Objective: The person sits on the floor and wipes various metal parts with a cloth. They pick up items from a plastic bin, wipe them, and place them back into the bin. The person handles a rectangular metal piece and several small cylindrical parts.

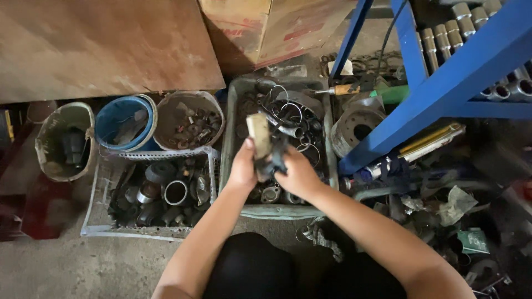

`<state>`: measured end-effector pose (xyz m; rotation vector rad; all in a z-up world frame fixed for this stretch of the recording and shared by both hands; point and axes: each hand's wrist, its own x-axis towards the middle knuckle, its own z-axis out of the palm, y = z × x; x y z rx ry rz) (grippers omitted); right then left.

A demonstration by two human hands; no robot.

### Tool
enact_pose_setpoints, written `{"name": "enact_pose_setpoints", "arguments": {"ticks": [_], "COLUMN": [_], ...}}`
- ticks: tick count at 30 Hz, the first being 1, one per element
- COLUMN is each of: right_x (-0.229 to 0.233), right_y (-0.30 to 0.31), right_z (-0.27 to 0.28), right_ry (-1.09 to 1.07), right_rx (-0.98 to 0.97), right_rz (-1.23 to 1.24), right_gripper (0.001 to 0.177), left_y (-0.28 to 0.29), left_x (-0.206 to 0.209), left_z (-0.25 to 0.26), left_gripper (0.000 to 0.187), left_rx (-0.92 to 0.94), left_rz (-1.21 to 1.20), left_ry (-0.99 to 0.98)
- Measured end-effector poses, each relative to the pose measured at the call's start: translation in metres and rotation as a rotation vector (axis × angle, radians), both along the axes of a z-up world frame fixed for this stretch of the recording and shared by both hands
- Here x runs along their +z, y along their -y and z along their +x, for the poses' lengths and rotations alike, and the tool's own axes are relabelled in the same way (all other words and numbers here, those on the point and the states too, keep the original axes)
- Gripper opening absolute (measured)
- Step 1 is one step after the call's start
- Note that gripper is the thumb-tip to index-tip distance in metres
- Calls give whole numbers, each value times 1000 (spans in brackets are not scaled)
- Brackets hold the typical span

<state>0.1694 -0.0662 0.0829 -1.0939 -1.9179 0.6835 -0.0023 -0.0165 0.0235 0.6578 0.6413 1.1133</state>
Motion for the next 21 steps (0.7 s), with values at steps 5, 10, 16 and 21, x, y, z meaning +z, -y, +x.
{"name": "enact_pose_setpoints", "arguments": {"ticks": [5,10,16,21], "right_x": [-13,-7,-8,15], "right_y": [2,4,-13,-14], "right_z": [-3,0,13,14], "right_ry": [143,132,43,-67], "right_rx": [54,19,-329,-452], "right_rz": [-32,44,133,212], "right_gripper": [46,44,31,33], "left_y": [3,-7,3,3], "left_x": [21,-17,-4,-18], "left_z": [-8,-6,5,2], "left_gripper": [54,50,45,45], "left_rx": [108,58,-234,-352], "left_rz": [-7,-68,-59,-68], "left_ry": [21,5,-207,-219]}}
